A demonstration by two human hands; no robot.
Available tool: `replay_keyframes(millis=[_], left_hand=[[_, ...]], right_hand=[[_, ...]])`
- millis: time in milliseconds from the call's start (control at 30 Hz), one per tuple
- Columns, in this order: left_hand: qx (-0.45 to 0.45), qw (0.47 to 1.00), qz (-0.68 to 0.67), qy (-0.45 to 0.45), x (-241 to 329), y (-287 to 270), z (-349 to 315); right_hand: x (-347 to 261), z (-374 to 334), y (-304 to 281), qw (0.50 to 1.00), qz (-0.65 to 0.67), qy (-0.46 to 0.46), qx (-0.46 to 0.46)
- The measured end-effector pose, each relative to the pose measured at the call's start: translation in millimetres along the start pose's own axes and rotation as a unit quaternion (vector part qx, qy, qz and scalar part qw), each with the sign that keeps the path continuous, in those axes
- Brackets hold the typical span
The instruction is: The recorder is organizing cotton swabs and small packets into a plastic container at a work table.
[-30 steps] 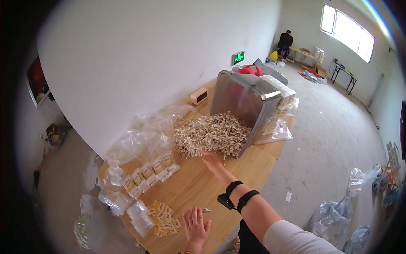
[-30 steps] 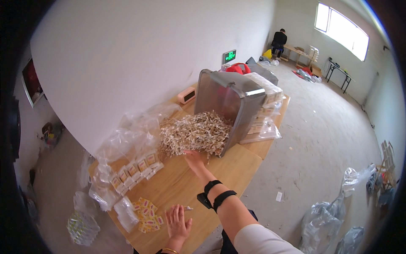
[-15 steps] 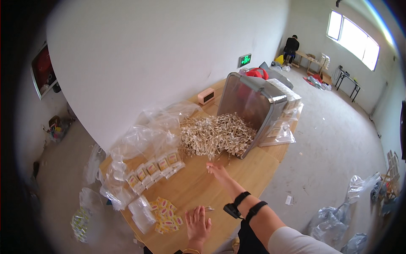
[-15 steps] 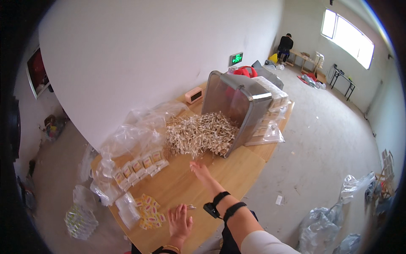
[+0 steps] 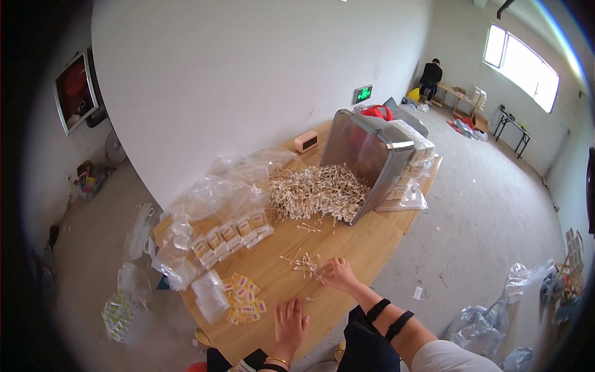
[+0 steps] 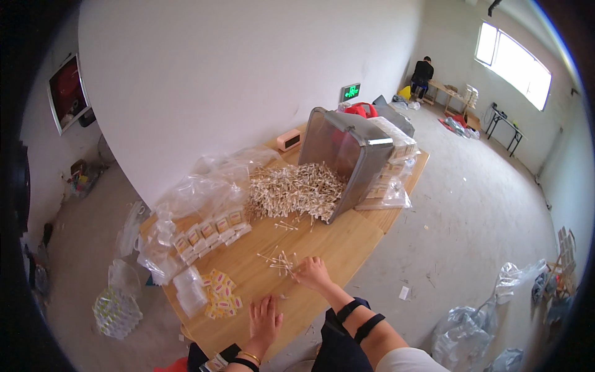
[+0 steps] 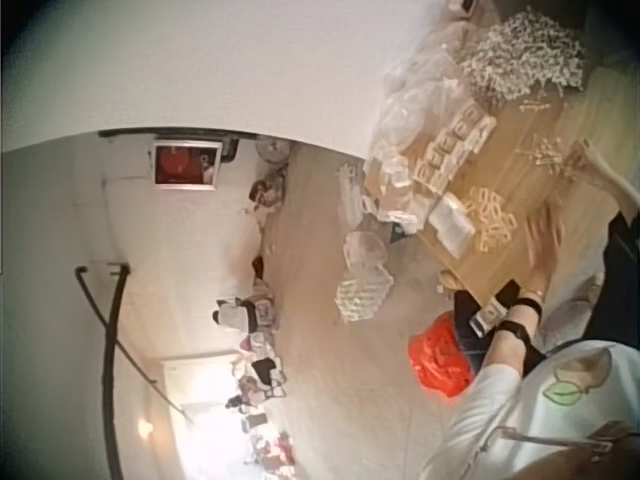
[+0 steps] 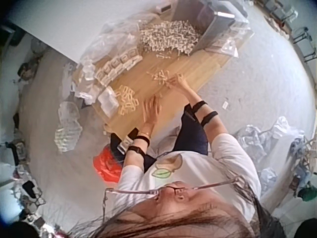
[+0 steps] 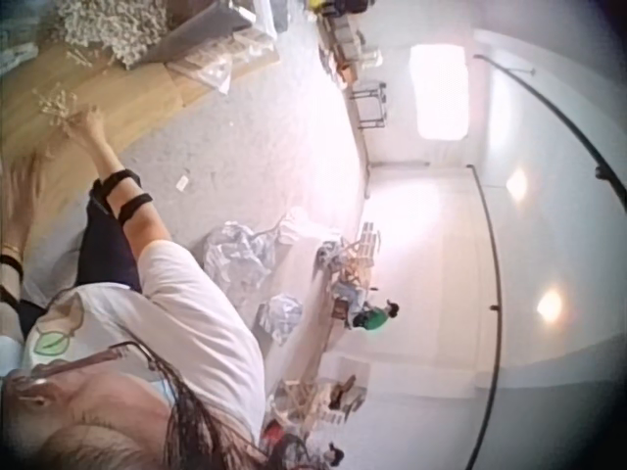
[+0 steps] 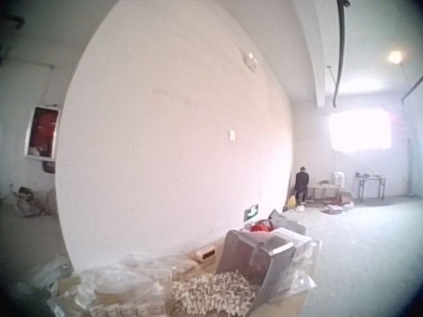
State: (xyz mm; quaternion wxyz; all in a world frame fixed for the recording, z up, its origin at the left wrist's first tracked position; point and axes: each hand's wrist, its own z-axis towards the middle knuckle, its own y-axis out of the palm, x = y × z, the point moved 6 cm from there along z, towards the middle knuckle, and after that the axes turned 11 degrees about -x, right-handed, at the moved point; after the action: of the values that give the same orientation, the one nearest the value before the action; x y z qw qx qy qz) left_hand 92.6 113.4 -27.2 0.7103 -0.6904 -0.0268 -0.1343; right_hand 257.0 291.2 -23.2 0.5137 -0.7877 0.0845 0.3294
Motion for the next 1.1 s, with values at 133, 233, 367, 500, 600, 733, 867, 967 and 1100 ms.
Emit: replay_keyframes(millis=[133, 233, 367, 500, 600, 733, 867, 967, 1100], left_hand=[[-0.011, 1.0, -0.021, -0.004, 13.6, 4.0, -27.3], [-0.02, 1.0, -0.012, -0.02, 14.9, 10.1, -38.9], [-0.032, 0.999, -0.021, -0.025, 19.4, 13.3, -40.0], [-0.035, 0.998, -0.041, -0.026, 19.8, 13.3, -42.0], [-0.035, 0.998, -0.042, -0.024, 19.7, 8.7, -42.6], [-0.064, 0.995, -0.069, -0.031, 20.1, -2.7, -38.6], [-0.07, 0.997, -0.016, -0.041, 19.6, 1.0, -39.2], [-0.053, 0.998, -0.025, -0.033, 20.5, 4.1, -39.8], [-0.033, 0.999, -0.02, -0.03, 18.9, 12.4, -40.6]], right_hand=[[-14.7, -4.8, -1.9, 0.994, -0.024, 0.033, 0.104], [-48.9, 7.3, 9.7, 0.99, -0.035, 0.014, 0.137], [-63.5, 17.8, 28.6, 0.983, -0.027, -0.053, 0.173], [-68.7, 2.8, 50.6, 0.982, -0.025, -0.077, 0.17], [-77.3, -29.3, 62.7, 0.979, -0.006, -0.14, 0.147], [-83.1, -55.8, 75.5, 0.977, -0.011, -0.209, 0.05], [-85.4, -45.6, 66.1, 0.973, 0.03, -0.228, -0.01], [-102.7, -29.8, 63.6, 0.954, -0.024, -0.3, 0.008], [-124.7, -11.4, 73.1, 0.937, -0.067, -0.342, -0.024]])
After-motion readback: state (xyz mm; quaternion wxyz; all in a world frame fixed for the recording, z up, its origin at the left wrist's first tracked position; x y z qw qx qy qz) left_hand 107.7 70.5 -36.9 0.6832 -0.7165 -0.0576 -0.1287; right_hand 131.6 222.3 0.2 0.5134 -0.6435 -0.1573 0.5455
